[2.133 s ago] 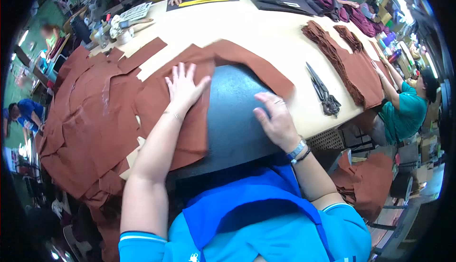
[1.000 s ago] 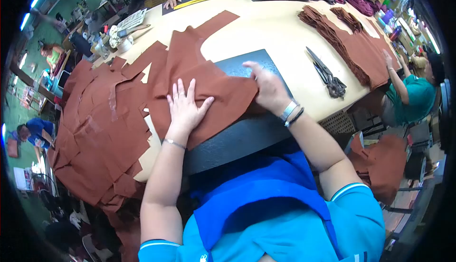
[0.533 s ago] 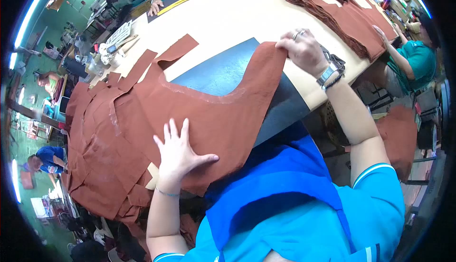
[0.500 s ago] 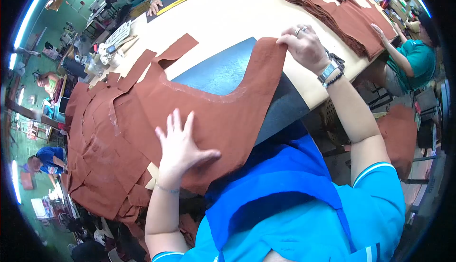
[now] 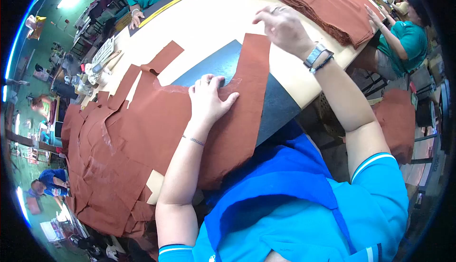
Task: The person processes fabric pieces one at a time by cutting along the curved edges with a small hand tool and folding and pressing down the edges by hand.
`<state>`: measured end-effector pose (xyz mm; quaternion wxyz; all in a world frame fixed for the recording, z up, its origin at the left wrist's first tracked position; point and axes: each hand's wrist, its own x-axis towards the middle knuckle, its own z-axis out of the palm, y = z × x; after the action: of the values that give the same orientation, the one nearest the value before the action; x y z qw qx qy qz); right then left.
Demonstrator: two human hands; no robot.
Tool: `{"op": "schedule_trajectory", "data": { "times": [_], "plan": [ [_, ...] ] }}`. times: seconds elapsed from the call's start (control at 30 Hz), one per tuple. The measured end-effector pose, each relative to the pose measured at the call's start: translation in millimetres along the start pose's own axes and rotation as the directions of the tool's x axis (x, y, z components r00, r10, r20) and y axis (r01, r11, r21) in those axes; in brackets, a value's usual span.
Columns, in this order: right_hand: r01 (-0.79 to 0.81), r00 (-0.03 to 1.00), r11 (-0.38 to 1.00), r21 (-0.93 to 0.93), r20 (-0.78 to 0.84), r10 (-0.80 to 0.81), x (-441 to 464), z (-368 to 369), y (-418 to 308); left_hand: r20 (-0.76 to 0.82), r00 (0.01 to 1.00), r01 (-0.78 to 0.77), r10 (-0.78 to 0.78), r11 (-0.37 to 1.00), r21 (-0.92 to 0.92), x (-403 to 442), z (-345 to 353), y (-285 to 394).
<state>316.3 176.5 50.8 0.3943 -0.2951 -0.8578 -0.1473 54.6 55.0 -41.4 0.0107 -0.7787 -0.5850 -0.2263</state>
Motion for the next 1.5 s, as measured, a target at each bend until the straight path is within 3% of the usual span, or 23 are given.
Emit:
{"op": "schedule_trajectory", "data": {
  "times": [0.07, 0.1, 0.13, 0.17, 0.23, 0.33, 0.43, 0.47, 0.53, 0.6, 0.7, 0.8, 0.9, 1.2, 1.3, 1.4, 1.5],
  "plan": [
    [-0.103, 0.963, 0.986, 0.133, 0.262, 0.065, -9, 18, -22, 0.012, 1.000, -0.015, 0.014, 0.999, 0.038, 1, 0, -1],
    [-0.170, 0.895, 0.954, 0.247, 0.444, 0.045, -12, 22, -36, 0.036, 0.999, 0.000, -0.001, 1.000, 0.026, 2, -3, 1],
    [-0.118, 0.893, 0.902, 0.415, 0.442, -0.087, -20, 38, -43, 0.059, 0.998, 0.014, -0.015, 1.000, 0.016, 3, -7, 4],
    [-0.180, 0.827, 0.889, 0.421, 0.553, -0.094, -30, 47, -48, 0.079, 0.996, 0.029, -0.030, 1.000, 0.008, 5, -9, 6],
    [-0.124, 0.845, 0.886, 0.447, 0.515, -0.141, -40, 67, -60, 0.051, 0.998, 0.049, -0.047, 0.998, -0.031, 3, -7, 5],
    [-0.289, 0.639, 0.885, 0.366, 0.762, -0.106, -21, 54, -65, 0.041, 0.999, 0.010, -0.010, 1.000, -0.013, 1, -4, 3],
    [-0.277, 0.626, 0.889, 0.364, 0.770, -0.120, -20, 59, -65, 0.020, 0.996, -0.084, 0.085, 0.995, -0.056, 5, -3, 1],
    [-0.216, 0.701, 0.880, 0.422, 0.695, -0.161, -28, 66, -62, 0.023, 0.994, -0.106, 0.108, 0.991, -0.078, 5, -3, 0],
    [-0.224, 0.718, 0.871, 0.438, 0.679, -0.156, -28, 62, -61, 0.034, 0.990, -0.131, 0.135, 0.985, -0.110, 8, -2, -2],
    [-0.216, 0.730, 0.862, 0.458, 0.662, -0.169, -27, 62, -63, 0.055, 0.988, -0.133, 0.141, 0.983, -0.129, 8, -2, -3],
    [-0.337, 0.710, 0.793, 0.508, 0.690, -0.140, -25, 55, -66, 0.180, 0.982, -0.045, 0.054, 0.998, -0.053, 10, -9, 1],
    [-0.247, 0.765, 0.805, 0.539, 0.618, -0.178, -34, 68, -61, 0.101, 0.992, -0.062, 0.076, 0.989, -0.135, 7, -7, -5],
    [-0.182, 0.837, 0.790, 0.586, 0.513, -0.188, -44, 70, -55, 0.183, 0.981, -0.030, 0.071, 0.976, -0.217, 9, -10, -20],
    [0.060, 0.882, 0.902, 0.427, 0.401, -0.248, -69, 67, -60, 0.218, 0.962, -0.110, 0.166, 0.962, -0.249, 10, -19, -41],
    [0.109, 0.873, 0.918, 0.381, 0.404, -0.271, -70, 65, -67, 0.256, 0.949, -0.140, 0.186, 0.972, -0.188, 8, -22, -48],
    [0.121, 0.843, 0.939, 0.321, 0.466, -0.268, -70, 62, -72, 0.151, 0.945, -0.270, 0.289, 0.954, -0.131, 4, -18, -51],
    [0.136, 0.840, 0.946, 0.295, 0.472, -0.268, -70, 57, -82, 0.159, 0.935, -0.307, 0.317, 0.948, -0.085, 2, -17, -55]
  ]
}}
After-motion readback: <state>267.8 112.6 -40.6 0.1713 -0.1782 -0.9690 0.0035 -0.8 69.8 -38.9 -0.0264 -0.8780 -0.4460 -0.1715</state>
